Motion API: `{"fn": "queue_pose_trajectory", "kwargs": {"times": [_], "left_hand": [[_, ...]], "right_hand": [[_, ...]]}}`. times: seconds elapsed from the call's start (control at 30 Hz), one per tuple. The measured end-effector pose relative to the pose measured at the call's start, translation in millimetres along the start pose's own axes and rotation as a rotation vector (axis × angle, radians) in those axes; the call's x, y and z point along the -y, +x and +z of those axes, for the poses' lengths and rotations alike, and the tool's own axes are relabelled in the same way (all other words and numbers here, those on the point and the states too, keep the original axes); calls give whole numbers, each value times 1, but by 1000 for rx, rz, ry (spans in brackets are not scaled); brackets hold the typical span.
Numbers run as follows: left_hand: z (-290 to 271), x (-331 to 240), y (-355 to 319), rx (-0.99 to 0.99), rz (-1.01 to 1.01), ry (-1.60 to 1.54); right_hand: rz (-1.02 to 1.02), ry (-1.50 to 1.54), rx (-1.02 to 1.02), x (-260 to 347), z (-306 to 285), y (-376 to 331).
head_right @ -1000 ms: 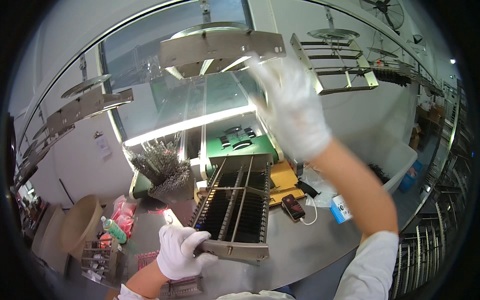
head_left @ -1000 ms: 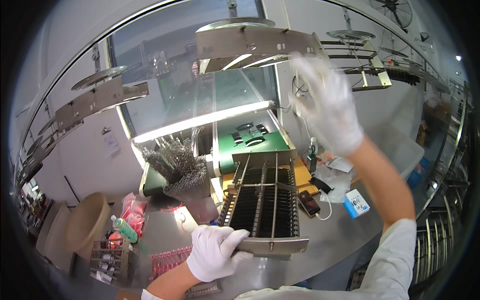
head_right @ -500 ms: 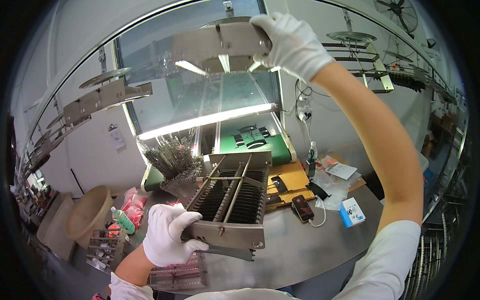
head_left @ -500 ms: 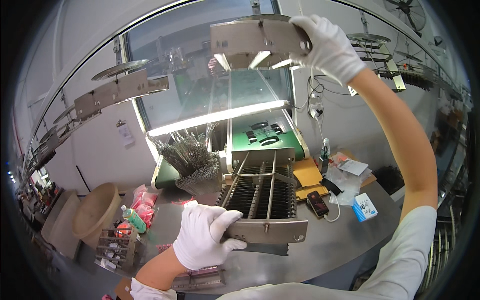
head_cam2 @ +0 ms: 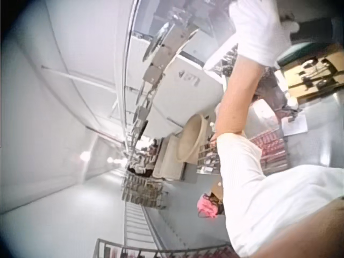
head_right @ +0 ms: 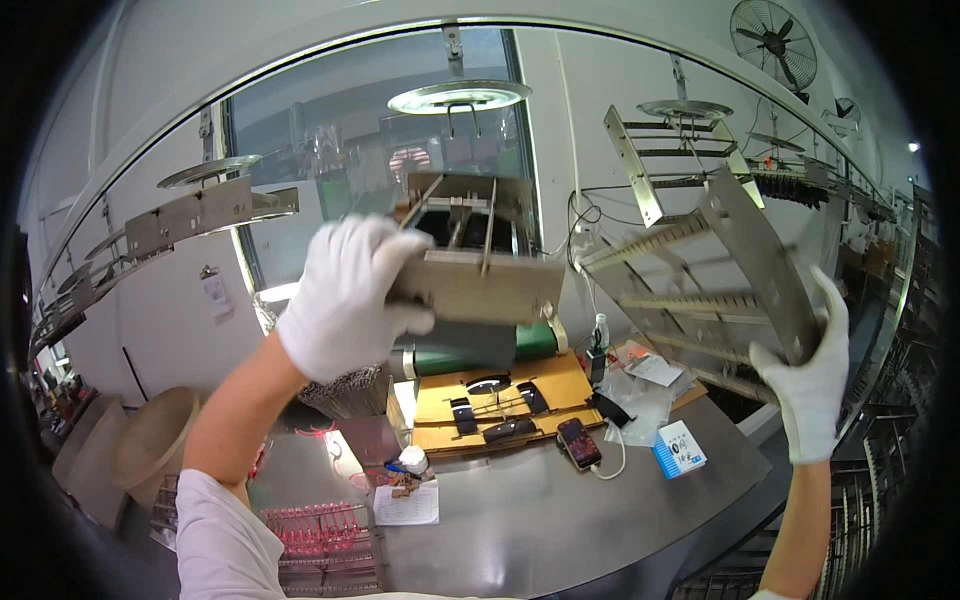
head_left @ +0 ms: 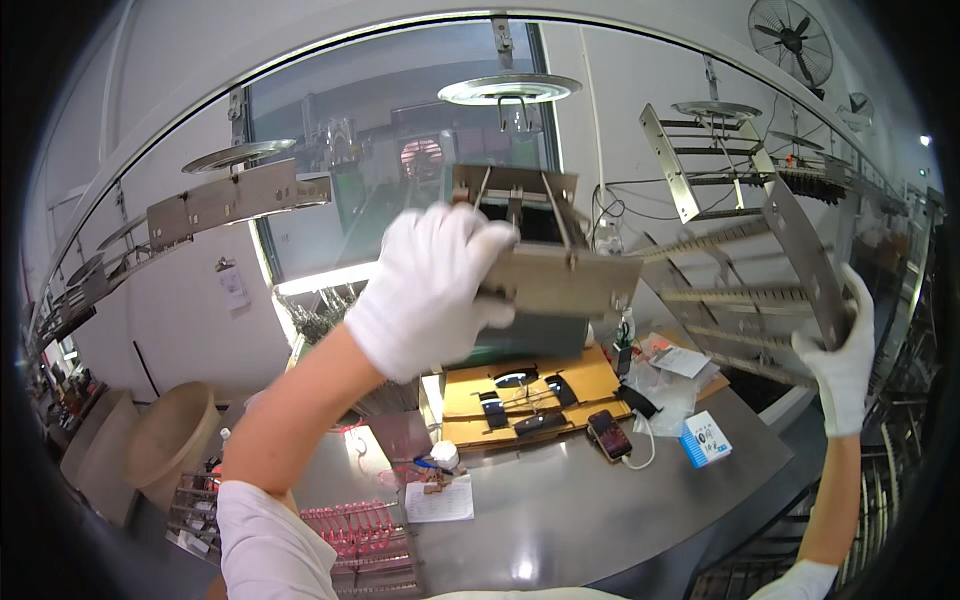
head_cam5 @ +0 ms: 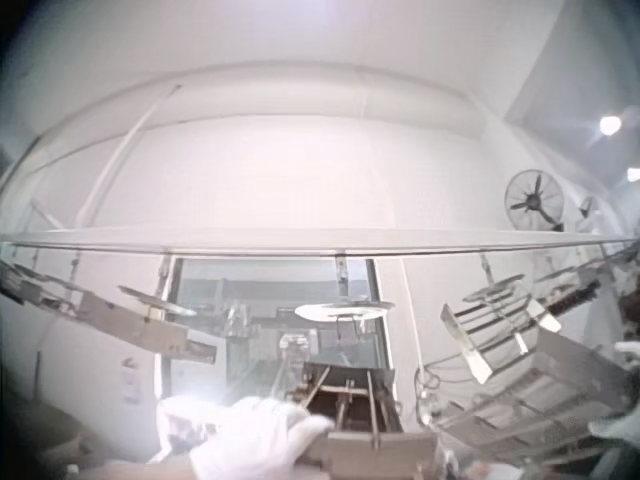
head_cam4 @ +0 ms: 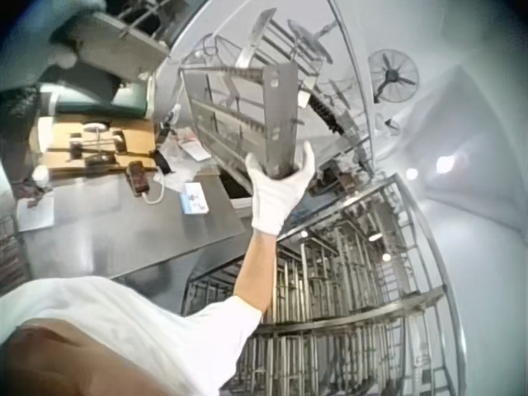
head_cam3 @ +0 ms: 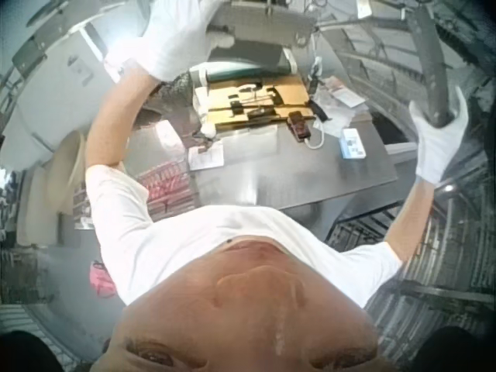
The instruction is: The person assembles small black plastic parts onto a metal rack and handles red plastic clips. They place the black parts into slots on the rack, then pick up and manipulate red clips, and later place the rack onto a nearby shelf.
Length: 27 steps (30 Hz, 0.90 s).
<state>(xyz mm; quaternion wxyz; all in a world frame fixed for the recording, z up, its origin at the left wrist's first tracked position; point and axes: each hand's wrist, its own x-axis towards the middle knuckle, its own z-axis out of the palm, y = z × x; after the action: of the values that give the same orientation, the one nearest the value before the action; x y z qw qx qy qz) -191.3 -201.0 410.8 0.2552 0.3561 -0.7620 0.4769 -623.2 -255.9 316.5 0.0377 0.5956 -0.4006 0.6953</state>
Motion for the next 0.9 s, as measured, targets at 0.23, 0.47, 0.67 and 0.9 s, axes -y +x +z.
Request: {"fn": "queue_pose_trajectory", "kwargs": {"times": [0.23, 0.47, 0.67, 0.9], "left_hand": [[84, 40, 94, -197, -8, 195], [166, 60, 105, -63, -108, 335], [179, 59, 102, -89, -81, 322], [161, 45, 117, -75, -94, 390]], "right_hand": [[116, -157, -73, 1, -73, -70], [358, -143, -52, -12, -92, -110], [485, -24, -19, -13, -104, -133], [474, -241, 124, -7, -98, -153]]}}
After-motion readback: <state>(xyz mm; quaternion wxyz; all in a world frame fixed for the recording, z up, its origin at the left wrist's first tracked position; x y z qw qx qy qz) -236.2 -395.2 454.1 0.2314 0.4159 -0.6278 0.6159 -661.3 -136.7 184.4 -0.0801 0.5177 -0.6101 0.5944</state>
